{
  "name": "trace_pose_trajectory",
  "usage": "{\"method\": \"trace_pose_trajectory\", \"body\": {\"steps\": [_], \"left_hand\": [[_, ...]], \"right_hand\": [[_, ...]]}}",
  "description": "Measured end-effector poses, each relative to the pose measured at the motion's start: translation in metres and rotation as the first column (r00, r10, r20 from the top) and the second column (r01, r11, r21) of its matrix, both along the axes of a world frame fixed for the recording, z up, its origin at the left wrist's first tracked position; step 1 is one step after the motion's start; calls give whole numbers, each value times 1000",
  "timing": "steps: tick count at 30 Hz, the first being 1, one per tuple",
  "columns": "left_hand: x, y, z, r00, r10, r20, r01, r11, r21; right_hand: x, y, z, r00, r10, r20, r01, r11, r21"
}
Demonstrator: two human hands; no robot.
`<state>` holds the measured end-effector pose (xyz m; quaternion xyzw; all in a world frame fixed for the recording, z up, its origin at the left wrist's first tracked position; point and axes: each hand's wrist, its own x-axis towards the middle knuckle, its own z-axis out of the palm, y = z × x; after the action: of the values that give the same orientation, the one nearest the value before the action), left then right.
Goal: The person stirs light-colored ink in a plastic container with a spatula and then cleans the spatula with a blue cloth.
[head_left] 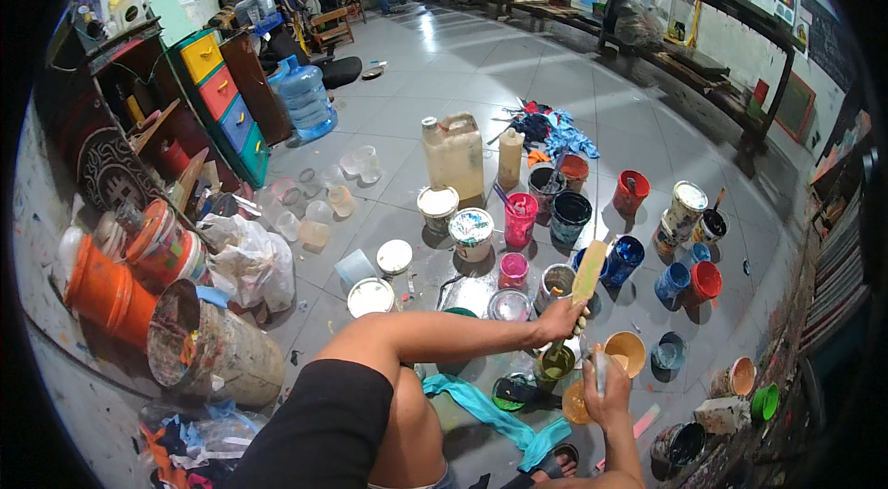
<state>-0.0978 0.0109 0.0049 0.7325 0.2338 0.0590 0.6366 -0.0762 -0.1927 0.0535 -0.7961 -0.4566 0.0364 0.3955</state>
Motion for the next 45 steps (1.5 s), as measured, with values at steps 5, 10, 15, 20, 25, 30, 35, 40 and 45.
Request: {"method": "trace_pose_trajectory", "body": {"steps": [5, 10, 15, 20, 25, 30, 35, 40, 45], "left_hand": [[-1, 19, 12, 996, 90, 9, -76, 885, -460], [-5, 27, 9, 989, 149, -4, -133, 868, -479], [-2, 22, 2, 990, 141, -23, -134, 861, -491], [-2, 23, 0, 987, 158, -2, -139, 859, -492], [-1, 32, -5, 978, 207, -16, -192, 870, -454], [2, 42, -8, 969, 246, 3, -219, 870, -442], [8, 45, -11, 963, 264, 50, -217, 875, -433], [10, 82, -36, 992, 125, -5, -125, 991, -50], [4, 54, 0, 976, 202, 80, -141, 867, -477]], "right_hand": [[-9, -76, -44, 943, -319, 91, 307, 943, 128], [-18, -154, -110, 714, -700, 12, 694, 710, 124], [-66, -181, -143, 595, -780, -195, 783, 617, -78], [-120, -158, -158, 599, -713, -364, 668, 696, -264], [-144, -152, -159, 602, -676, -425, 587, 736, -338], [-148, -165, -157, 589, -688, -424, 575, 725, -379], [-155, -195, -149, 577, -704, -414, 580, 710, -399], [-181, -244, -123, 562, -725, -399, 535, 686, -493], [-195, -271, -108, 535, -745, -399, 484, 657, -578]]}}
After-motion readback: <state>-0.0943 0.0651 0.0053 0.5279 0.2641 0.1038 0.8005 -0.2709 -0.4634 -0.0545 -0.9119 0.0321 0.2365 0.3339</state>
